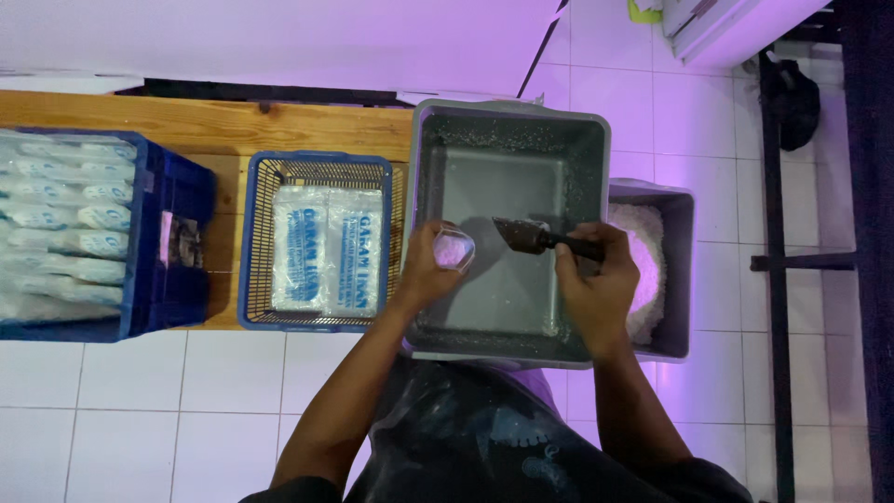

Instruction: The person scoops white granules from a large bin into a small plastic cup using a trowel, then pours the granules into a plastic bag. They repeat this action and then move a different bin containing more granules.

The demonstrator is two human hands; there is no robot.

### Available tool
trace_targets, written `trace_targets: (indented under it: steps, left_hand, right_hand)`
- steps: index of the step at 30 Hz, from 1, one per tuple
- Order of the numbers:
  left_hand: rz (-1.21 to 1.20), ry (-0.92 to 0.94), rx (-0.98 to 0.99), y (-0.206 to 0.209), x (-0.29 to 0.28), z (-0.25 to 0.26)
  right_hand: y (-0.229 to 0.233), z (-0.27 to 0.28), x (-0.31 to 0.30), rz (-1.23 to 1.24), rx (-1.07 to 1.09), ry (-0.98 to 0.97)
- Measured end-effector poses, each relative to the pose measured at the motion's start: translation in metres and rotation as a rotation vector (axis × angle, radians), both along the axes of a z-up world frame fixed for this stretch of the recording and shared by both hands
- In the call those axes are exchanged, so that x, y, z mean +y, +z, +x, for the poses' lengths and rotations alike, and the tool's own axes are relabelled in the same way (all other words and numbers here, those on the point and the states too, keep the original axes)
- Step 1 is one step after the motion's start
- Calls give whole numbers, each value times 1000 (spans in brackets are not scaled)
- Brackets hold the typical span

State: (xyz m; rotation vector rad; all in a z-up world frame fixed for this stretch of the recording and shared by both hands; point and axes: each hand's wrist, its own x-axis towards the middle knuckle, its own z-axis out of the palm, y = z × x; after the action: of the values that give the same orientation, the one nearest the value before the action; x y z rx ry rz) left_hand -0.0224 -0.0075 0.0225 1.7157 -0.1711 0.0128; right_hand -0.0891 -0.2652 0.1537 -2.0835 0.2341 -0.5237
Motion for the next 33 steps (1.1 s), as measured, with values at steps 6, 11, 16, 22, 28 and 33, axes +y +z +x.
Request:
trace_targets:
  steps: [6, 11, 16, 22, 28, 33]
  left_hand:
    - [-19, -13, 27, 21, -12, -12]
    - [43, 11, 96, 36, -17, -17]
    - [-24, 77, 36, 60, -20, -23]
    - [-294, 27, -140, 81, 0, -17]
    - [-416, -124, -263, 154, 69, -11]
    - [-351, -160, -298, 177, 150, -8]
  right_hand:
    - [42, 0, 22, -17, -94, 130]
    - [38, 5, 27, -7, -136, 178]
    - [29, 13, 13, 202, -217, 119]
    - [24, 27, 26, 471, -382, 17]
    - [9, 12, 80, 877, -337, -100]
    - [7, 0, 168, 959, -173, -211]
